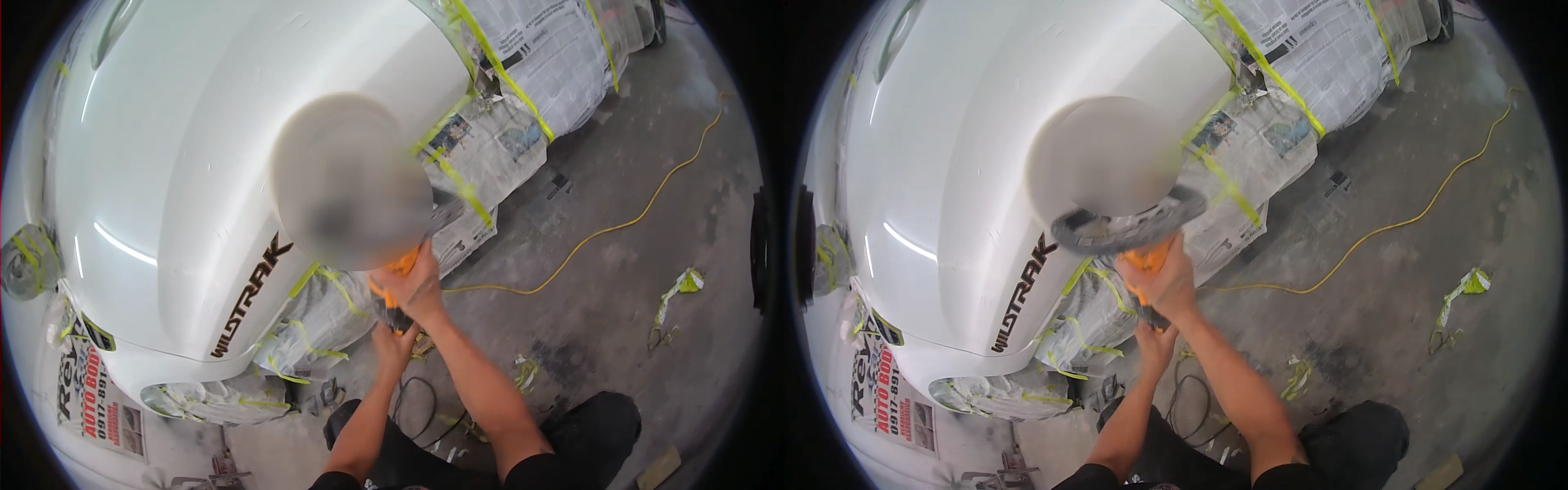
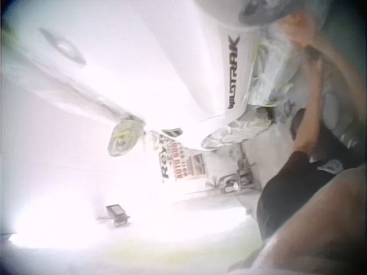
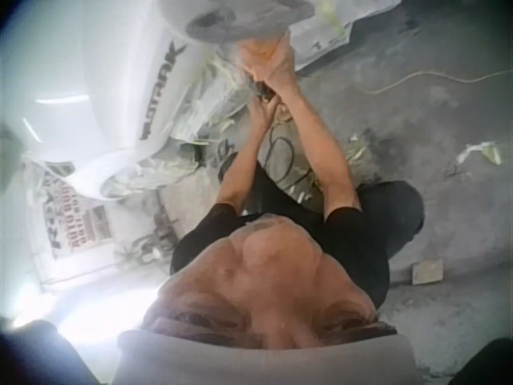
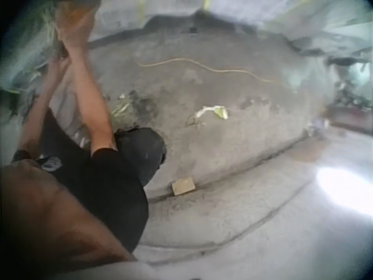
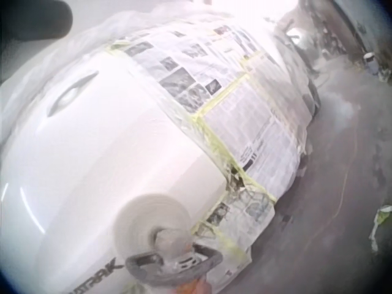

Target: The person is using an electric buffer to polish the white side panel of a vehicle. The person moves the rotating buffing pad along the side of the car, including the area with a logo.

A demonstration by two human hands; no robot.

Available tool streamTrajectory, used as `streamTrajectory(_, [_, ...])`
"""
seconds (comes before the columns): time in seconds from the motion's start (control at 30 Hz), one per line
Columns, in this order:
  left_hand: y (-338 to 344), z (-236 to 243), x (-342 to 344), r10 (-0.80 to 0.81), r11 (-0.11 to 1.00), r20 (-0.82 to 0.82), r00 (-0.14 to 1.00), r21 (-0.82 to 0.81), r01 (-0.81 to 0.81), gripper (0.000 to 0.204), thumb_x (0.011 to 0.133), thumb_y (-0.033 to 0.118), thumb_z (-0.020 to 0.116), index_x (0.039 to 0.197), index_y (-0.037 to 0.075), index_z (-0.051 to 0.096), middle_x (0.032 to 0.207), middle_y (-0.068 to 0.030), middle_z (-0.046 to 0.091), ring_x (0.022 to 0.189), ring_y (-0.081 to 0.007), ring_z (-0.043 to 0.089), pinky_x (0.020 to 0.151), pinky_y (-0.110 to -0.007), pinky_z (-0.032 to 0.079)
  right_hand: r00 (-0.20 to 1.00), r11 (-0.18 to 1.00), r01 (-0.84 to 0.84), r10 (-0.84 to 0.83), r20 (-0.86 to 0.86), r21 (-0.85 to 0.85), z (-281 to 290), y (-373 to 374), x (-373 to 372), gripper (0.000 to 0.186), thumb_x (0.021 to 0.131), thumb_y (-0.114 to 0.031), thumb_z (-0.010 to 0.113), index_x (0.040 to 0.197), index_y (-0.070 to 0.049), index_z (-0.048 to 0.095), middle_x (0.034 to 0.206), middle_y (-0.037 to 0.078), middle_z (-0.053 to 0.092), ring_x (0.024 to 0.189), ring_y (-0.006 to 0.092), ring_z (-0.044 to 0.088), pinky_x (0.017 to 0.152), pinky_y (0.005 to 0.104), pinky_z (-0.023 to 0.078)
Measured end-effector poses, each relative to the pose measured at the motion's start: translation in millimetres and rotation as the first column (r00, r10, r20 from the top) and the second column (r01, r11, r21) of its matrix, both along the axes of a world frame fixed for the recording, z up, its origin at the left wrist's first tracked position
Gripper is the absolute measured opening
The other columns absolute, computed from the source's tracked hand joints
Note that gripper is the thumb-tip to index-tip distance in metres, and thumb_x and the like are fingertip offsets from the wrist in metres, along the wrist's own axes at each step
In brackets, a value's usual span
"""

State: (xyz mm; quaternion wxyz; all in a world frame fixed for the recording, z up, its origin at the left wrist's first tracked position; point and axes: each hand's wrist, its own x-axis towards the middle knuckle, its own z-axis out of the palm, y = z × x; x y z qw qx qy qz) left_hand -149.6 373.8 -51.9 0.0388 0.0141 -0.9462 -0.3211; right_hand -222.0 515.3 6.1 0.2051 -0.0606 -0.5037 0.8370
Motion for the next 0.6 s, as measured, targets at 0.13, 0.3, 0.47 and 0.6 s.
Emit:
streamTrajectory(0.13, [47.1, 13.6, -45.8, -0.108, 0.986, -0.101, 0.989, 0.12, 0.12, 0.046, 0.076, 0.03, 0.083, 0.096, -0.005, 0.062, 0.076, -0.0193, 0.069, 0.069, -0.0327, 0.068, 0.065, -0.042, 0.051, 0.995, 0.987, 0.086, -0.091, -0.031, -0.136, 25.0, 53.7, -30.1, 0.063, 0.079, -0.021, 0.086, 0.125, 0.001, 0.048, 0.111, 0.012, 0.068, 0.096, 0.0204, 0.068, 0.084, 0.034, 0.055])
streamTrajectory(0.3, [78.9, 30.3, -68.7, -0.114, 0.986, -0.035, 0.993, 0.117, 0.118, 0.051, 0.074, 0.039, 0.082, 0.088, -0.003, 0.056, 0.071, -0.0247, 0.066, 0.066, -0.0405, 0.069, 0.061, -0.045, 0.051, 0.986, 0.984, 0.121, -0.135, -0.1, -0.134, 29.6, 87.8, -52.4, 0.059, 0.083, -0.016, 0.082, 0.127, 0.001, 0.047, 0.115, 0.011, 0.066, 0.1, 0.0177, 0.065, 0.088, 0.0315, 0.054])
streamTrajectory(0.47, [38.3, 11.0, -46.6, -0.083, 0.996, -0.161, 0.983, 0.017, 0.087, 0.052, 0.072, 0.04, 0.083, 0.089, -0.003, 0.059, 0.072, -0.0249, 0.066, 0.068, -0.0412, 0.067, 0.063, -0.044, 0.051, 0.992, 0.986, 0.066, -0.081, -0.092, -0.154, 28.8, 52.2, -29.3, 0.049, 0.087, -0.008, 0.076, 0.128, 0.0, 0.048, 0.118, 0.008, 0.065, 0.101, 0.0132, 0.064, 0.088, 0.0282, 0.053])
streamTrajectory(0.6, [-26.2, -11.8, -4.0, 0.027, 1.0, 0.023, 0.999, -0.001, -0.027, 0.051, 0.069, 0.039, 0.085, 0.093, -0.001, 0.065, 0.079, -0.0196, 0.069, 0.073, -0.0356, 0.068, 0.07, -0.044, 0.052, 0.996, 0.971, -0.087, 0.081, -0.034, -0.221, 4.3, -10.1, 6.1, 0.056, 0.085, -0.01, 0.079, 0.129, -0.001, 0.046, 0.116, 0.007, 0.064, 0.1, 0.015, 0.064, 0.088, 0.0306, 0.054])
